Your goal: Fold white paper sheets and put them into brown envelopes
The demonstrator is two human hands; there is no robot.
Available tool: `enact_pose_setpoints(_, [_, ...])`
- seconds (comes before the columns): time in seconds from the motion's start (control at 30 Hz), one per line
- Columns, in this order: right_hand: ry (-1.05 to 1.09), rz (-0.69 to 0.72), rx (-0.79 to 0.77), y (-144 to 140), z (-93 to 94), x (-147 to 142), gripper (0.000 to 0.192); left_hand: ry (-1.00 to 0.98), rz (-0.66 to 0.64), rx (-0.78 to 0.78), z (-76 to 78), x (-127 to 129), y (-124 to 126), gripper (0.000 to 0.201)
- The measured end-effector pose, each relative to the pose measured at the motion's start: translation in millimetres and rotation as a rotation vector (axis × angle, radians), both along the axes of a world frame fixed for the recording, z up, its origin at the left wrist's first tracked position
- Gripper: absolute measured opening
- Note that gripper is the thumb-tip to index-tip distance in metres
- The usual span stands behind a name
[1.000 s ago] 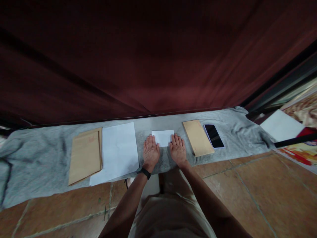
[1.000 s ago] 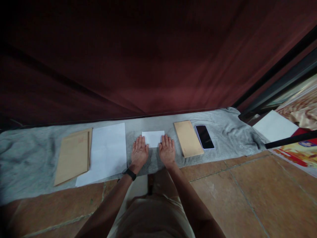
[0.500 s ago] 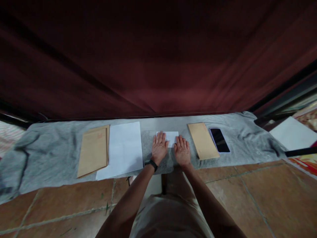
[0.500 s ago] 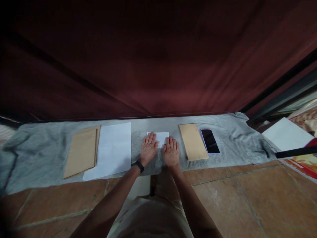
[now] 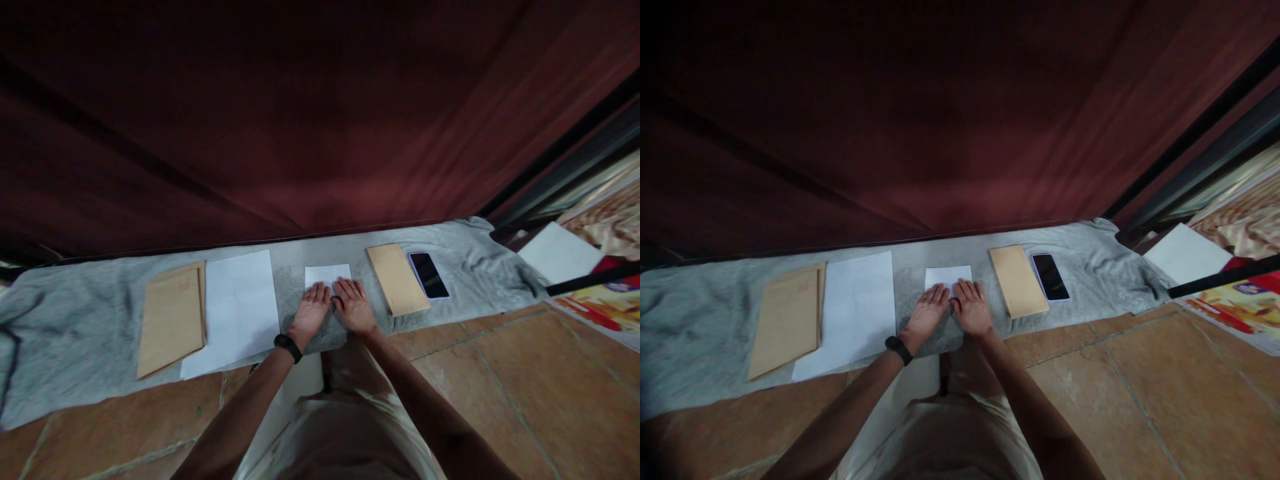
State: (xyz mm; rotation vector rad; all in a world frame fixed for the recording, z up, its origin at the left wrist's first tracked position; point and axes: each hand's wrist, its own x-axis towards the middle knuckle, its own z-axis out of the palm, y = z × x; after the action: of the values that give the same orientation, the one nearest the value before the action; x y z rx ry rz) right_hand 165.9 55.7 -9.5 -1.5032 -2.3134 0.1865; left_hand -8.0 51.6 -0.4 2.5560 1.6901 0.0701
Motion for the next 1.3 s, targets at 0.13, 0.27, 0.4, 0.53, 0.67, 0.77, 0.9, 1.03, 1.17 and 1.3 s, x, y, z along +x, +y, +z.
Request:
enact_pose_setpoints(0.13, [-0.006, -0.004, 0.007, 1, -0.5, -1, 0.045, 0.013, -0.018, 0.003, 1.9, 5, 4, 0.056])
enact_pose_setpoints(0.27, [-0.010, -0.002, 0.006, 1, 0.7, -4, 0.045, 0.010, -0.021, 0.025, 11.0, 13, 6, 0.053])
enact_pose_setpoints(0.4, [-0.011, 0.008, -0.023, 0, 11.3, -6, 0.044, -0.011, -0.030, 0.061, 30.1, 17, 3, 0.043])
enact_pose_setpoints(0.53, [0.136, 0.003, -0.107, 3, 33.8, -1, 0.045, -0.065, -0.019, 0.134, 57.3, 8, -7, 0.044])
enact_pose_setpoints(0.67, [0.483, -0.172, -0.207, 11, 55.8, 3, 0.038, -0.457, 0.334, 0.336, 73.1, -7, -14, 0.058])
enact_pose_setpoints(0.77, [0.803, -0.249, -0.317, 12, 60.6, -7, 0.044, -1.006, 0.664, 0.116, 64.4, -6, -17, 0.062])
enact_pose_setpoints(0.9, [1.256, -0.252, -0.540, -5, 47.7, -32, 0.037, -1.404, 0.666, -0.371, 38.1, 9, -21, 0.038])
enact_pose_setpoints(1.03, [1.675, -0.270, -0.767, -24, 29.8, -42, 0.018, -1.439, 0.650, -0.347, 22.2, 13, -23, 0.023])
enact_pose_setpoints(1.17, [1.796, -0.333, -0.794, -26, 23.0, -22, 0.024, -1.341, 0.658, -0.378, 22.1, -5, -14, 0.016])
enact_pose_setpoints(1.3, [1.693, -0.465, -0.688, -17, 19.5, 3, 0.034, -1.226, 0.640, -0.437, 26.6, -25, -4, 0.008])
